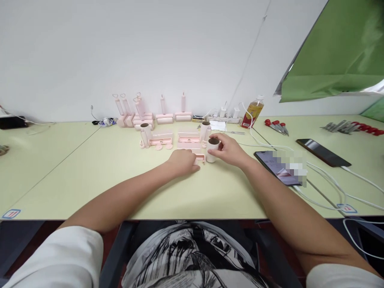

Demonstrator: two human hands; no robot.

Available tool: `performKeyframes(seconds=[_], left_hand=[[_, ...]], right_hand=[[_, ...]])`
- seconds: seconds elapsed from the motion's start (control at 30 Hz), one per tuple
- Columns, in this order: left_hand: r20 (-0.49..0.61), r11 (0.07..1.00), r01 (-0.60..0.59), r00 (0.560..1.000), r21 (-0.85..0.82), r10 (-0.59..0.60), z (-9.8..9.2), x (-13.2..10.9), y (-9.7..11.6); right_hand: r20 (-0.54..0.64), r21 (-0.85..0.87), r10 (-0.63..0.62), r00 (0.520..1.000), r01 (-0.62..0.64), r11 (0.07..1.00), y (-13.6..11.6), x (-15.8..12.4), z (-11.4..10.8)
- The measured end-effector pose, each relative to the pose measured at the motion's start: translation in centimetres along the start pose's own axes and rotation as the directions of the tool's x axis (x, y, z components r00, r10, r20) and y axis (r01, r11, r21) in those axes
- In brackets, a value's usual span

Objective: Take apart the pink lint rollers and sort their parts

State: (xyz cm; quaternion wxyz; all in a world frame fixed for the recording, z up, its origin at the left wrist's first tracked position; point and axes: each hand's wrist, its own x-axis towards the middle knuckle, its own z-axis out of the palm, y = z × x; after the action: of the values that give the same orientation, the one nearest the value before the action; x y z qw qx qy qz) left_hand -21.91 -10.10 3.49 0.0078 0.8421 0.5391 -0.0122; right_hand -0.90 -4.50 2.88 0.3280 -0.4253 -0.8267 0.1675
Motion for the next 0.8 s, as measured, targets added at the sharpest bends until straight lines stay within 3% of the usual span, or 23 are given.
performKeyframes(seconds=[0.13, 0.27, 0.37, 0.43, 0.6, 0.8], left_hand=[[0.041, 0.998, 0.052, 0.998, 0.04, -0.054, 0.0, 0.9, 0.7], [0.064, 0.997, 0.059, 0.996, 0.047, -0.062, 0.1, 1.4, 0.9], [0.095, 0.996, 0.06, 0.993, 0.063, -0.066, -0.1, 1.5, 1.0], [0.093, 0.996, 0.052, 0.994, 0.068, -0.058, -0.3, 1.5, 0.9], [0.058, 0.997, 0.07, 0.996, -0.016, -0.069, -1.1, 1.0, 0.5], [0.106, 0.971, 0.181, 0.98, -0.154, -0.166, -0.9, 0.3, 0.0]], right_hand=[[0.032, -0.019, 0.007, 0.999, -0.006, 1.0, 0.1, 0.0, 0.6], [0.05, 0.074, 0.047, 0.998, -0.051, 0.996, 0.5, 0.2, -0.4], [-0.056, 0.078, 0.116, 0.992, -0.111, 0.991, 1.7, 0.6, -1.8], [-0.088, -0.03, 0.135, 0.987, -0.138, 0.99, 2.9, 0.8, -2.5], [0.214, -0.241, 0.16, 0.964, -0.107, 0.965, 4.6, 1.0, -2.1], [0.236, -0.445, 0.331, 0.914, -0.201, 0.873, 4.1, 1.0, -1.5]])
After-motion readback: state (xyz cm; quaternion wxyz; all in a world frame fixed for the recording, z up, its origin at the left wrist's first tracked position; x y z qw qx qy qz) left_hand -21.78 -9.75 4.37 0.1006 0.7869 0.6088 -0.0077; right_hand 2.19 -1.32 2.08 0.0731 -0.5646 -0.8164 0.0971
